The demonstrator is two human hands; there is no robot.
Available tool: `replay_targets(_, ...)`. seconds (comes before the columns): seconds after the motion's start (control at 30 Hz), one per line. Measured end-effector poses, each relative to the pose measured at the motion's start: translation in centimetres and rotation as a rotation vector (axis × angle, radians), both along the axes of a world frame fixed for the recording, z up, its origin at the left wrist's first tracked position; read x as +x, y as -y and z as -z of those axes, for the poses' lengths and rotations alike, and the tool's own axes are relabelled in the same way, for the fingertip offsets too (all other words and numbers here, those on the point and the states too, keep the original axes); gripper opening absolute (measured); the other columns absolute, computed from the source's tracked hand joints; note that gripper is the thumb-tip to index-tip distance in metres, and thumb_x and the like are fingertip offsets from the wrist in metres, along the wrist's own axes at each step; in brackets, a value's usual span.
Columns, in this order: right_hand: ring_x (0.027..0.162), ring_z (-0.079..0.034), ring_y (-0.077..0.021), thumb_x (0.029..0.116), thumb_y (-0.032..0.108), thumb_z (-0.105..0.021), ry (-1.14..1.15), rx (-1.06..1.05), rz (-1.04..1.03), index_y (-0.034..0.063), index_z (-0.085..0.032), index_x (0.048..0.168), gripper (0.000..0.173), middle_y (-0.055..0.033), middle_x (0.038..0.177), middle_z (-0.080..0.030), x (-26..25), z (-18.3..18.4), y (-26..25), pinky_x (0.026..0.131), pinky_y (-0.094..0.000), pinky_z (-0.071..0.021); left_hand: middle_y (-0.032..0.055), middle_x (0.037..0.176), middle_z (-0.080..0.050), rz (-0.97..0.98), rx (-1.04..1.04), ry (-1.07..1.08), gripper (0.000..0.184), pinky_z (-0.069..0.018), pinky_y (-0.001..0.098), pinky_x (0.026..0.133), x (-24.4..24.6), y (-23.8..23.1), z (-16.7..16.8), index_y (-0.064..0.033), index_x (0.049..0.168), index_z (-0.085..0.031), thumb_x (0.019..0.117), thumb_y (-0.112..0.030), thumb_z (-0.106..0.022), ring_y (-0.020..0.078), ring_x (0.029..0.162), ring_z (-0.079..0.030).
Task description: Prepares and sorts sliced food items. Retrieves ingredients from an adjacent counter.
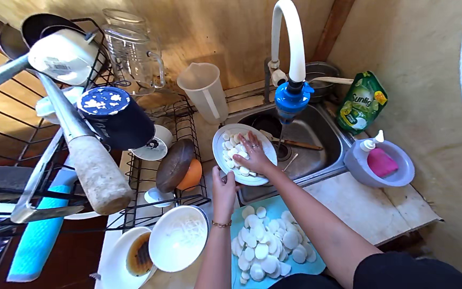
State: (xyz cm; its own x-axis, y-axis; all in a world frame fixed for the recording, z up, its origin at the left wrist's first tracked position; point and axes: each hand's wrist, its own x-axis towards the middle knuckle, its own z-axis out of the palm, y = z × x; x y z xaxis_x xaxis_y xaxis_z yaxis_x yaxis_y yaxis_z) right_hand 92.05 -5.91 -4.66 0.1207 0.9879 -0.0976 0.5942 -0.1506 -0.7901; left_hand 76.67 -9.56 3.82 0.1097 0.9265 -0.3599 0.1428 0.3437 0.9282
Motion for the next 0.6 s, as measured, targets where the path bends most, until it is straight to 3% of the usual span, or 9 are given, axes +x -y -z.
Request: replay_targets(0.6,0.158,0.0,-0.0444,0.099,0.056,-0.056,-0.203,0.155,0.141,0.0134,-0.023,0.165,0.086,-0.0274,0.17,-0.002,0.8,0.9,-0.4,0.127,-0.0603,-0.0042,0.0201,0.106,-0.068,0.169,0.139,-0.275,0.043,-0.0617,0.0369,0.073,2.0,-1.5,-1.2,-0.0027,0.148,-0.04,0.1072,-0.013,-0.048,0.0202,0.081,-0.073)
